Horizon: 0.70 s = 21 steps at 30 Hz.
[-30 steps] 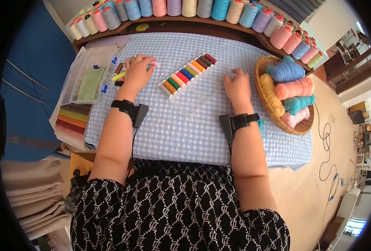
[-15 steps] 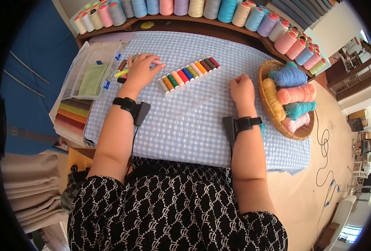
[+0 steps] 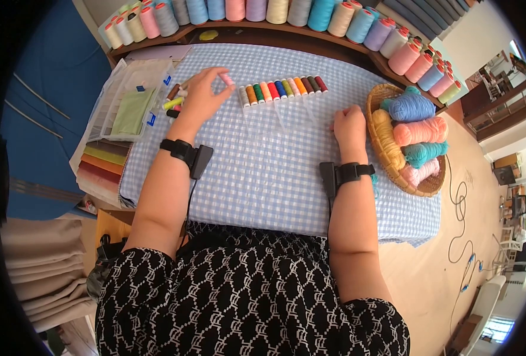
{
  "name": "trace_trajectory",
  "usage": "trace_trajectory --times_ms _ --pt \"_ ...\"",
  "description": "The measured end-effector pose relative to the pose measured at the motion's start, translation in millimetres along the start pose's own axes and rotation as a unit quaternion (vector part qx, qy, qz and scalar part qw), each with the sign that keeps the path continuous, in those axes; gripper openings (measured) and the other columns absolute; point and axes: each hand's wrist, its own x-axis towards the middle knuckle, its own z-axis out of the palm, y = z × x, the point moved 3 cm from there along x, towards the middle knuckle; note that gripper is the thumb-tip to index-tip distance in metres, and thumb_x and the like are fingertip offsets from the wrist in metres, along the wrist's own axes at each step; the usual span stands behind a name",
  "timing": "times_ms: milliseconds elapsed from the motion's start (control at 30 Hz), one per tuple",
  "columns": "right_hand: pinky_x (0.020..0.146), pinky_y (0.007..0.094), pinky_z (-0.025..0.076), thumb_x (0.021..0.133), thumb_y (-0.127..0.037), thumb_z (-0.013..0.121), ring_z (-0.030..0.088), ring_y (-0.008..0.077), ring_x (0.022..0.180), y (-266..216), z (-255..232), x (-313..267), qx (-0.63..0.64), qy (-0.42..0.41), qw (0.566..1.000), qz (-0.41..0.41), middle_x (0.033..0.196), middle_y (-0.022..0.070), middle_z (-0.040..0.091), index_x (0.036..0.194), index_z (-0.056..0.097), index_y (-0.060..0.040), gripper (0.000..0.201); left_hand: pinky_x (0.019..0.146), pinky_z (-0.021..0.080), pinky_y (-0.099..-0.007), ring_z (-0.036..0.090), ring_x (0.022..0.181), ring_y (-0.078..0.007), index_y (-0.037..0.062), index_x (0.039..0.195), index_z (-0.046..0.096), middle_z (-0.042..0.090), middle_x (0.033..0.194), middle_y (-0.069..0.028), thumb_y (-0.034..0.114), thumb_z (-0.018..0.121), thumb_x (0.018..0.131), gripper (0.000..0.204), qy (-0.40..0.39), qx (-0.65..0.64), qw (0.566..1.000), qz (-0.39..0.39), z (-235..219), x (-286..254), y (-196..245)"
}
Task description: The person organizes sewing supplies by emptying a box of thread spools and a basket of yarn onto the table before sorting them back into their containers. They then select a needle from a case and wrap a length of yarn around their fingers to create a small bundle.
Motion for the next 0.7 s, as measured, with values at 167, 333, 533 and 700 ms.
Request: trace_trajectory --times_ms 167,333,533,700 --pt "0.059 0.0387 0.054 0.091 -0.015 0.055 0.068 0.0272 0.056 -5 -1 -2 0.001 0.015 1.0 0.014 0.068 0.0175 0.066 0.09 0.056 0.0047 0.02 0.096 0.047 -0.0397 0.059 0.113 -0.0318 0.007 0.108 0.067 0.065 0.114 -0.0094 0.016 0.078 0.079 0.032 -0.096 -0.083 0.989 0.081 7 -4 34" --pt "0.067 0.0415 0.054 0.092 -0.021 0.057 0.069 0.0326 0.067 -4 0 -3 -0.04 0.033 0.999 0.001 0.072 0.0182 0.067 0.093 0.059 0.0024 0.024 0.103 0.041 -0.0406 0.055 0.118 -0.0308 0.0087 0.106 0.07 0.062 0.122 -0.008 0.022 0.078 0.079 0.031 -0.218 -0.062 0.972 0.052 13 -14 53" --pt "0.072 0.0443 0.052 0.088 -0.026 0.065 0.068 0.0373 0.08 2 4 1 -0.102 0.031 0.993 -0.039 0.08 0.0205 0.068 0.089 0.062 0.0006 0.026 0.106 0.037 -0.0416 0.052 0.121 -0.0302 0.0095 0.104 0.072 0.059 0.124 -0.0074 0.025 0.079 0.078 0.031 -0.229 -0.015 0.972 0.048 15 -17 49" --pt "0.074 0.0431 0.053 0.085 -0.023 0.066 0.068 0.0362 0.082 2 4 1 -0.105 0.011 0.994 -0.041 0.084 0.0201 0.069 0.092 0.062 0.0003 0.024 0.103 0.038 -0.0404 0.054 0.113 -0.0295 0.0078 0.096 0.074 0.061 0.114 -0.0065 0.025 0.079 0.079 0.024 -0.217 -0.018 0.975 0.049 12 -17 50"
